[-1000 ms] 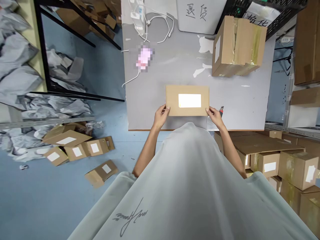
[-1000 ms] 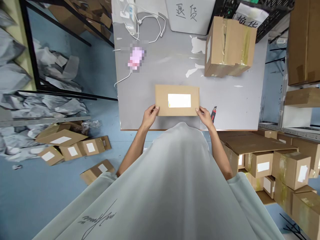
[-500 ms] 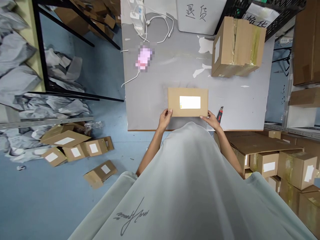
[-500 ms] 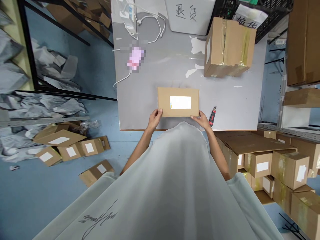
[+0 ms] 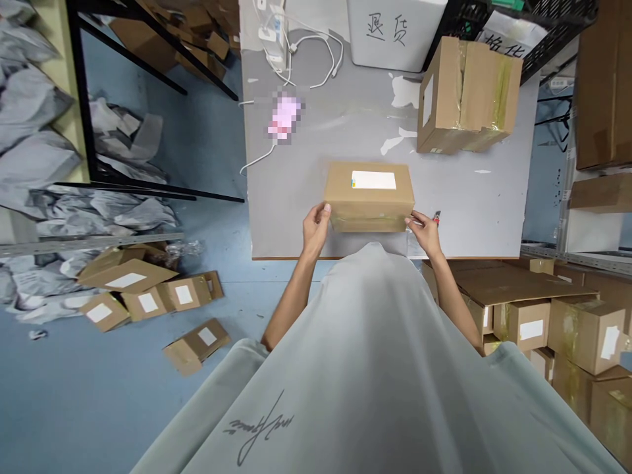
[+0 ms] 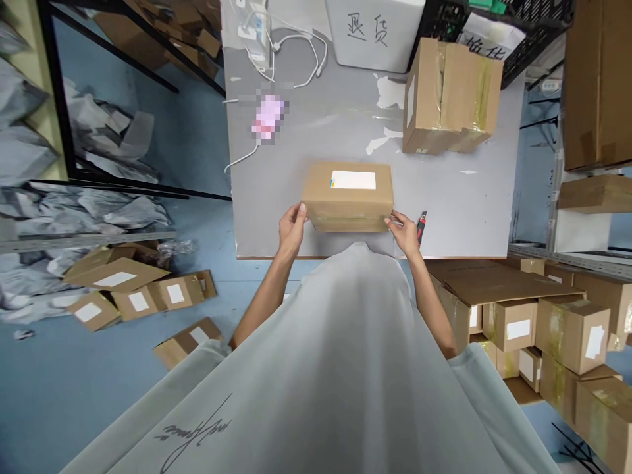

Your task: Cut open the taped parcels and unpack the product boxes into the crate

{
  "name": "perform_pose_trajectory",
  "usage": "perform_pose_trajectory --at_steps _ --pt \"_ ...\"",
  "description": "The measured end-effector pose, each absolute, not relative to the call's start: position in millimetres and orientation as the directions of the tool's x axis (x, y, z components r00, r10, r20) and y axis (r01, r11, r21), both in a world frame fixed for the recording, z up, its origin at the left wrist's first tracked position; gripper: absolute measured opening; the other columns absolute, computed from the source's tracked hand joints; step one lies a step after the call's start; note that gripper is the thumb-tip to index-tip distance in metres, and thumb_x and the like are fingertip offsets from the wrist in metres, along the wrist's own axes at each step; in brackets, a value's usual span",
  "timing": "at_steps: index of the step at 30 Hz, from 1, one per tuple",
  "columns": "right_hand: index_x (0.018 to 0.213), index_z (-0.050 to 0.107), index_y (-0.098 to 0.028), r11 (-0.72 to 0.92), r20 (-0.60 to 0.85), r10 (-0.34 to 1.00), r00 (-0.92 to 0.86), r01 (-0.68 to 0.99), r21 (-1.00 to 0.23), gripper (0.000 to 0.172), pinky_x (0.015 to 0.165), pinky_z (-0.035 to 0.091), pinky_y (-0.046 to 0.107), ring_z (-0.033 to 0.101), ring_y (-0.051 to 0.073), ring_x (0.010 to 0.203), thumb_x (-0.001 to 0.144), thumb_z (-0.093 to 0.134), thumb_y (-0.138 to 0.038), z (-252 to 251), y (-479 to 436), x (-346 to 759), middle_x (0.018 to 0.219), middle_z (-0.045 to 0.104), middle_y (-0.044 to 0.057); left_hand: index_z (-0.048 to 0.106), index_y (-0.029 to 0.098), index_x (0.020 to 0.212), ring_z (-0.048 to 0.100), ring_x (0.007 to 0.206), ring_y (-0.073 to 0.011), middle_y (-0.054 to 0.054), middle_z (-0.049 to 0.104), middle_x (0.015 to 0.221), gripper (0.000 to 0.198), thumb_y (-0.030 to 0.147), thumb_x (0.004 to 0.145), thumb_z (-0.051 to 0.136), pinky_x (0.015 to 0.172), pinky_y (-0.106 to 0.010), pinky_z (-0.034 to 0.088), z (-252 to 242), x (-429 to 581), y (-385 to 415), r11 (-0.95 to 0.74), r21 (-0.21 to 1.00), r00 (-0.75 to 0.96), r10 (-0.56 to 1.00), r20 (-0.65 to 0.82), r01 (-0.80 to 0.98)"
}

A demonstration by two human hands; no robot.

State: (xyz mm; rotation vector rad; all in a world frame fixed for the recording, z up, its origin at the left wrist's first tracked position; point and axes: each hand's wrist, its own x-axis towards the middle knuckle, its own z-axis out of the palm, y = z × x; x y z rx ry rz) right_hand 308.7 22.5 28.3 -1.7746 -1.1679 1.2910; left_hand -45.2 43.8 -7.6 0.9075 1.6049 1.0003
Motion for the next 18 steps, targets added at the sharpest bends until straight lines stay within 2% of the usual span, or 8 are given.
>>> perform_pose_trajectory --at_steps 4,7,9,12,15,18 --pt "0.138 0.084 -0.021 -0.363 -0.335 0.932 0.142 0.307 -0.880 0.057 0.128 0.056 0.061 0.075 0.039 0.141 0.099 0.077 -0.062 45.8 32.0 308.5 0.148 0.081 0.014 0.080 0.020 0.136 0.075 0.140 -0.0346 -0.015 0.082 0.140 0.073 0.079 0.093 0.083 0.125 -0.049 0.059 7.2 -49.9 53.2 0.321 0.942 -0.274 0.919 -0.285 0.096" --pt "0.137 0.085 -0.022 -0.339 -0.314 0.941 0.129 0.303 -0.891 0.054 0.130 0.054 0.062 0.074 0.039 0.142 0.101 0.075 -0.061 52.9 35.4 306.1 0.147 0.082 0.013 0.082 0.022 0.135 0.074 0.142 -0.0347 -0.014 0.082 0.142 0.065 0.074 0.096 0.081 0.127 -0.050 0.058 10.2 -51.2 53.0 0.317 0.944 -0.282 0.917 -0.281 0.091" --pt "0.137 0.084 -0.022 -0.334 -0.315 0.942 0.112 0.302 -0.893 0.058 0.128 0.056 0.061 0.075 0.038 0.139 0.099 0.075 -0.064 51.8 35.6 303.6 0.147 0.082 0.013 0.083 0.023 0.134 0.073 0.143 -0.0348 -0.012 0.082 0.143 0.061 0.073 0.098 0.079 0.127 -0.051 0.058 8.8 -50.9 50.8 0.339 0.937 -0.271 0.912 -0.307 0.079" --pt "0.147 0.080 -0.022 -0.345 -0.335 0.938 0.086 0.325 -0.881 0.072 0.125 0.060 0.061 0.073 0.038 0.141 0.096 0.074 -0.072 44.5 34.3 299.5 0.155 0.076 0.016 0.083 0.023 0.134 0.072 0.144 -0.0357 -0.012 0.082 0.145 0.062 0.073 0.098 0.078 0.129 -0.053 0.057 4.4 -48.5 48.3 0.374 0.925 -0.242 0.906 -0.348 0.070" --pt "0.163 0.068 -0.023 -0.321 -0.322 0.945 0.062 0.381 -0.867 0.085 0.125 0.060 0.061 0.063 0.039 0.154 0.098 0.068 -0.079 38.8 33.4 293.4 0.171 0.062 0.019 0.081 0.025 0.140 0.067 0.152 -0.0357 -0.012 0.078 0.153 0.064 0.073 0.099 0.078 0.132 -0.052 0.053 0.2 -44.5 50.1 0.355 0.931 -0.212 0.920 -0.330 0.090" --pt "0.175 0.053 -0.028 -0.219 -0.240 0.970 0.021 0.495 -0.841 0.088 0.137 0.047 0.061 0.039 0.037 0.174 0.104 0.060 -0.080 37.7 34.2 282.2 0.188 0.040 0.013 0.077 0.024 0.147 0.064 0.156 -0.0357 -0.014 0.074 0.158 0.069 0.074 0.100 0.076 0.133 -0.051 0.051 -5.7 -40.9 57.3 0.318 0.943 -0.195 0.936 -0.295 0.098"
